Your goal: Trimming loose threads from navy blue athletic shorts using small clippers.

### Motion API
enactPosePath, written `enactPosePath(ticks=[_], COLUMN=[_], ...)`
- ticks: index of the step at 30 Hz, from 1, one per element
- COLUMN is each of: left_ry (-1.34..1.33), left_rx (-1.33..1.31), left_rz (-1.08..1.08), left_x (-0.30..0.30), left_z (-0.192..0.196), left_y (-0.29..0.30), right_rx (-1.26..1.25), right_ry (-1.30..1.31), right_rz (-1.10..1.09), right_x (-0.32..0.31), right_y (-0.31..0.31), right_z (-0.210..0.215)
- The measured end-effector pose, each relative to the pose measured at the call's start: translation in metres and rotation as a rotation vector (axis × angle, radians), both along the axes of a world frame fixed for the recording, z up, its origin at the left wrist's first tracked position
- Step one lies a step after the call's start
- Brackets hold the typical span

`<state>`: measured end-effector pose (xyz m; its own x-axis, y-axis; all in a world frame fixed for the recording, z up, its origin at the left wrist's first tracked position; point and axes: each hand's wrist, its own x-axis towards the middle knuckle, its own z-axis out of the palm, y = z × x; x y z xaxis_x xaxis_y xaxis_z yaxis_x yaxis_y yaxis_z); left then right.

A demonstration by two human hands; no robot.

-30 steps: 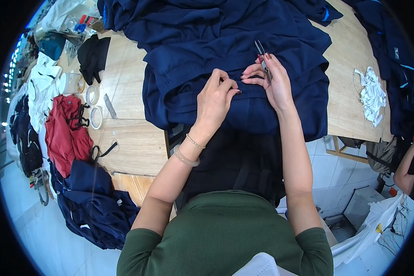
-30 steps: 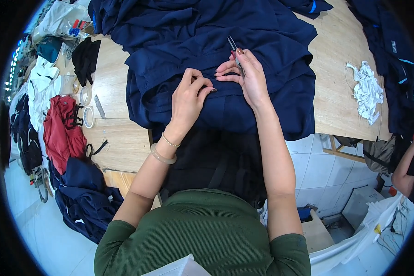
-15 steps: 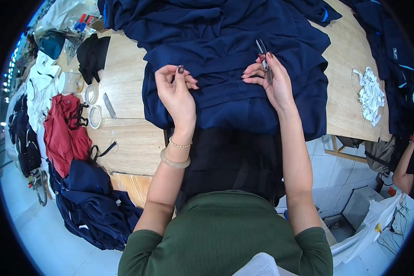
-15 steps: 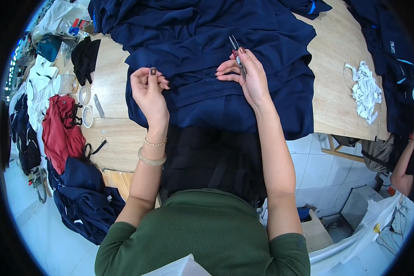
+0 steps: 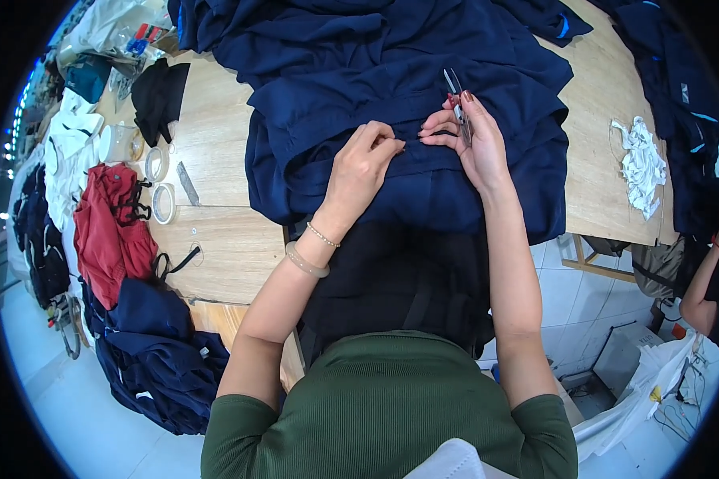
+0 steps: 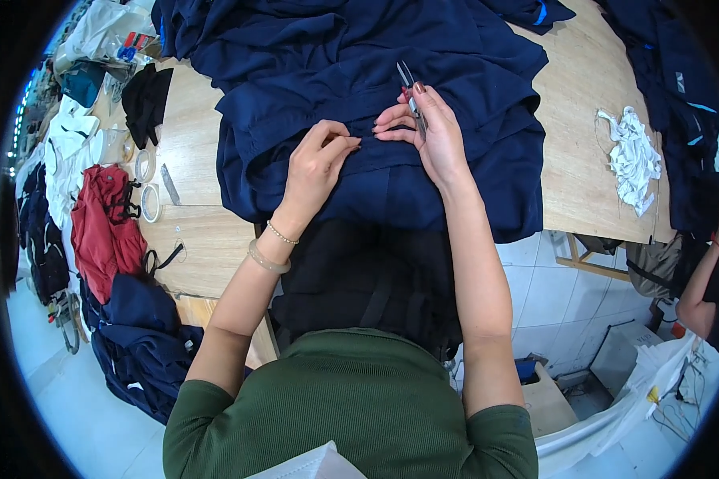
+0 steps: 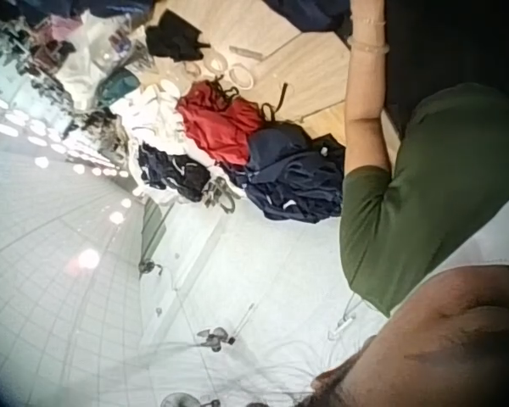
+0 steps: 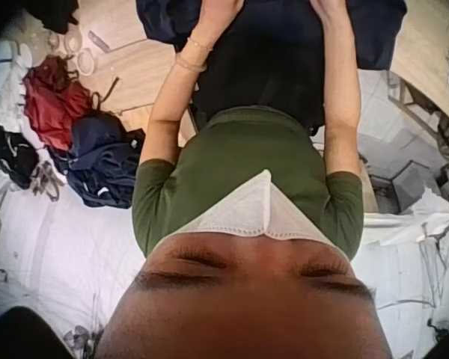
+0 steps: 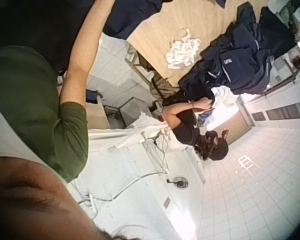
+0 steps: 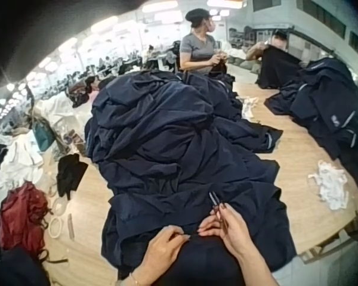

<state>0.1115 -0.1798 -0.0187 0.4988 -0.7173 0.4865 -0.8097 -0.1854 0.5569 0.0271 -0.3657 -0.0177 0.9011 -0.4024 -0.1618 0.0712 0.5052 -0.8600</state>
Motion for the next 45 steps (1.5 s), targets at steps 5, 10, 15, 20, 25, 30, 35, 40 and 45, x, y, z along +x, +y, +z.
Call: enactPosePath(ticks=[5, 10, 15, 20, 25, 30, 35, 40, 45], left_ry=[0.021, 0.114, 0.219, 0.303, 0.317, 0.298, 0.301, 0.305, 0.377], left_rx=[-0.079, -0.002, 0.040, 0.082, 0.078, 0.074, 0.073, 0.071, 0.072], left_rz=[-0.085, -0.091, -0.051, -0.049, -0.039, -0.042, -0.041, -0.042, -0.037], left_x=[-0.002, -0.002, 0.006, 0.010, 0.010, 0.011, 0.011, 0.013, 0.014], left_z=[0.005, 0.018, 0.024, 0.025, 0.026, 0.028, 0.027, 0.024, 0.025], left_y=[0.000, 0.000, -0.003, -0.005, -0.007, -0.007, -0.008, -0.008, -0.007], right_rx=[-0.009, -0.251, -0.736, -1.397, -1.624, -1.722, -1.783, -1.834, -1.785], right_ry=[0.002, 0.064, 0.050, 0.194, 0.206, 0.221, 0.167, 0.136, 0.166], right_rz=[0.004, -0.011, -0.138, 0.056, 0.190, 0.258, 0.244, 0.246, 0.226], right_x=[-0.001, -0.003, -0.019, -0.025, -0.015, -0.009, -0.007, -0.005, -0.008], right_y=[-0.001, 0.002, 0.000, -0.002, -0.001, 0.000, 0.003, 0.006, 0.004], right_z=[0.003, 0.014, 0.049, 0.071, 0.075, 0.078, 0.078, 0.079, 0.075])
